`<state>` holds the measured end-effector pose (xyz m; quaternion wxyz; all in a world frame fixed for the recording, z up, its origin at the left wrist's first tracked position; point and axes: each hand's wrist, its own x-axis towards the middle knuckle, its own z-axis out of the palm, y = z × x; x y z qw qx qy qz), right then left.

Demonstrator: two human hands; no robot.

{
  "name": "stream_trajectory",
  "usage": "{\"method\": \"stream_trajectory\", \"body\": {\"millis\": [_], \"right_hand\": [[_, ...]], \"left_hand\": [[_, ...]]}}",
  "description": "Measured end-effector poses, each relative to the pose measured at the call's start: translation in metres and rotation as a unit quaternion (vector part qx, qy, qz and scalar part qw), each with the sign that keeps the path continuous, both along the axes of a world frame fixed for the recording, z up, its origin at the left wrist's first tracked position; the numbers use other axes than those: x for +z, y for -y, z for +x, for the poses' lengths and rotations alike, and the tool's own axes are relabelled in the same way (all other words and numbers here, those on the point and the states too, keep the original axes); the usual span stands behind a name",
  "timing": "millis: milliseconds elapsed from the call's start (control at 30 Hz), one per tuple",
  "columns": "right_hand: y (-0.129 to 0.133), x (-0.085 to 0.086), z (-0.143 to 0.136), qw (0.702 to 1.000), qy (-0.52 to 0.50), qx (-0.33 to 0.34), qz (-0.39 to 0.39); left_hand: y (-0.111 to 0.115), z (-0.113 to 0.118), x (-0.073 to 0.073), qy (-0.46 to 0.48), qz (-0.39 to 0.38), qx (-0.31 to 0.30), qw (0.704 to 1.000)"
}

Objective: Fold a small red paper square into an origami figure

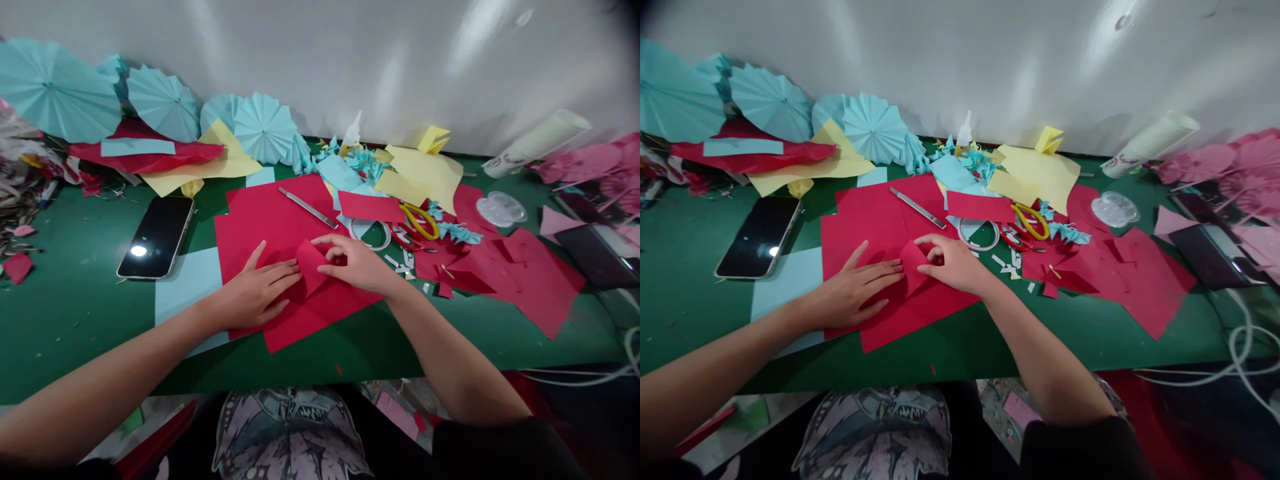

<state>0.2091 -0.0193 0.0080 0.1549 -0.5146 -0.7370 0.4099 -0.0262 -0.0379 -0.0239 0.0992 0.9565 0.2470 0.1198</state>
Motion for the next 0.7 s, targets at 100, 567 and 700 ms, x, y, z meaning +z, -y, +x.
{"method": "stream_trajectory", "body": {"millis": [100,567,700], "right_hand": [[-0.001,-0.002,0.0,1.0,-0.007,0.002,0.014],[-0.006,-0.003,0.006,0.993,-0.06,0.071,-0.068],[-0.009,-0.005,0.009,0.991,-0.086,0.082,-0.059]], "left_hand": [[0.001,0.0,0.0,-0.012,0.004,0.002,1.0],[-0.004,0.013,-0.002,-0.041,-0.013,0.032,0.999],[-0.007,0.014,-0.005,-0.015,-0.02,0.049,0.998]]}}
